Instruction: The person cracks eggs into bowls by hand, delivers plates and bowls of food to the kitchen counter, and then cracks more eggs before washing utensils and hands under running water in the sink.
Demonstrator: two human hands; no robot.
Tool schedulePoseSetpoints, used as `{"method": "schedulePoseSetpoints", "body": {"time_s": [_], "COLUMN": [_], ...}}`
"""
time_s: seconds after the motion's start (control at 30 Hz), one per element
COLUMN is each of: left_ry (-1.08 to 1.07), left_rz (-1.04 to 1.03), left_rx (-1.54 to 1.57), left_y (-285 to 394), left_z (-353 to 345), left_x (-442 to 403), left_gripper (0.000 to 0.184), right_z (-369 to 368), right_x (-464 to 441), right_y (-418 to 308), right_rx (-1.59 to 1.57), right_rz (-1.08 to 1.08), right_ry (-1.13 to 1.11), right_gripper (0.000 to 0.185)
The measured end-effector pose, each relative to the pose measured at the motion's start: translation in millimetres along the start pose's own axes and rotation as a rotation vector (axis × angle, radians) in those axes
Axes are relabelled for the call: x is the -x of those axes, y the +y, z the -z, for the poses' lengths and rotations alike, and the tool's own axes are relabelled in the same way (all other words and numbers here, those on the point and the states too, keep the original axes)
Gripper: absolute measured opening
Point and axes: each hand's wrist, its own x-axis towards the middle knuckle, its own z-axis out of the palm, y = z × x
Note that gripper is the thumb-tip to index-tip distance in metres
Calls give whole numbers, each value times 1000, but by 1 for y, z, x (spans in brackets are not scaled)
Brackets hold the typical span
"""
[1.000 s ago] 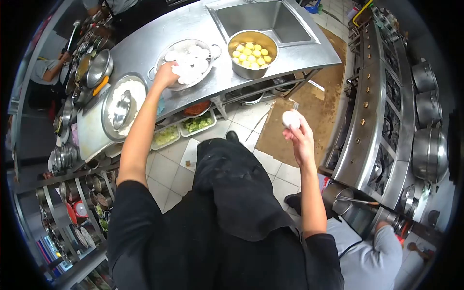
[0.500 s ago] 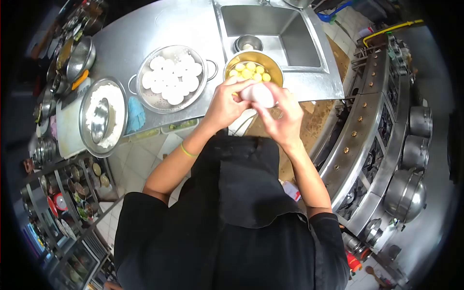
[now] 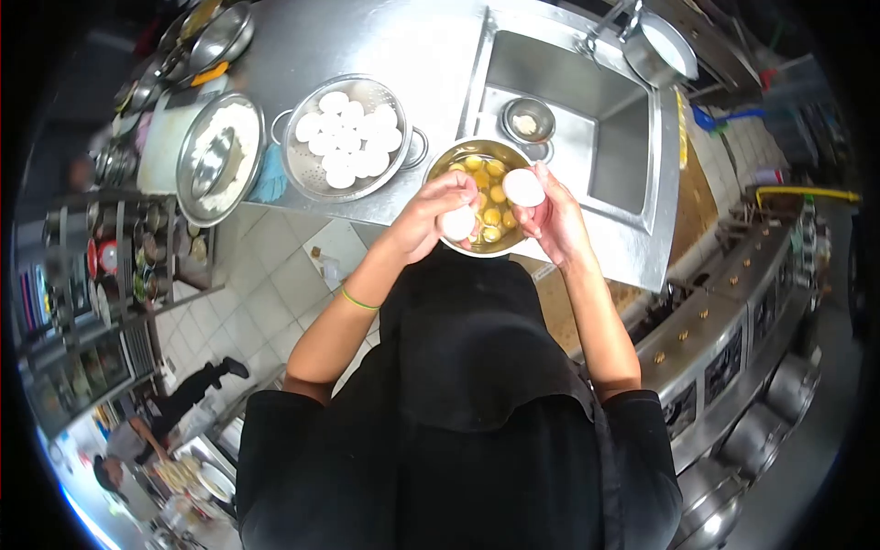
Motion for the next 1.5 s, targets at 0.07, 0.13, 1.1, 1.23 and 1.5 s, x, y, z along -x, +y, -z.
{"method": "schedulePoseSetpoints", "body": {"time_s": [0.07,0.13,1.1,1.23,1.5], "left_ry": [-21,99,380,291,335], "left_rz": [26,-149,-448,-291,-235], "left_rx": [47,-196,-1251,-1152,-306], "left_y": [-5,-9,-10,-6,-2], "left_z": [-11,-27,-3,-19,-4], "left_x": [-8,-14,-19,-17,-13], "left_gripper": [26,45,55,84,67], "right_z": [4,8,9,19,93], "right_x": [-6,-11,-16,-20,20], "right_y": [-6,-5,2,21,-181], "right_rx": [133,220,1558,1411,1038], "right_rz": [-61,-64,703,673,1511], "right_ry": [-1,-16,-177,-251,789], "right_gripper": [32,30,58,50,43]}}
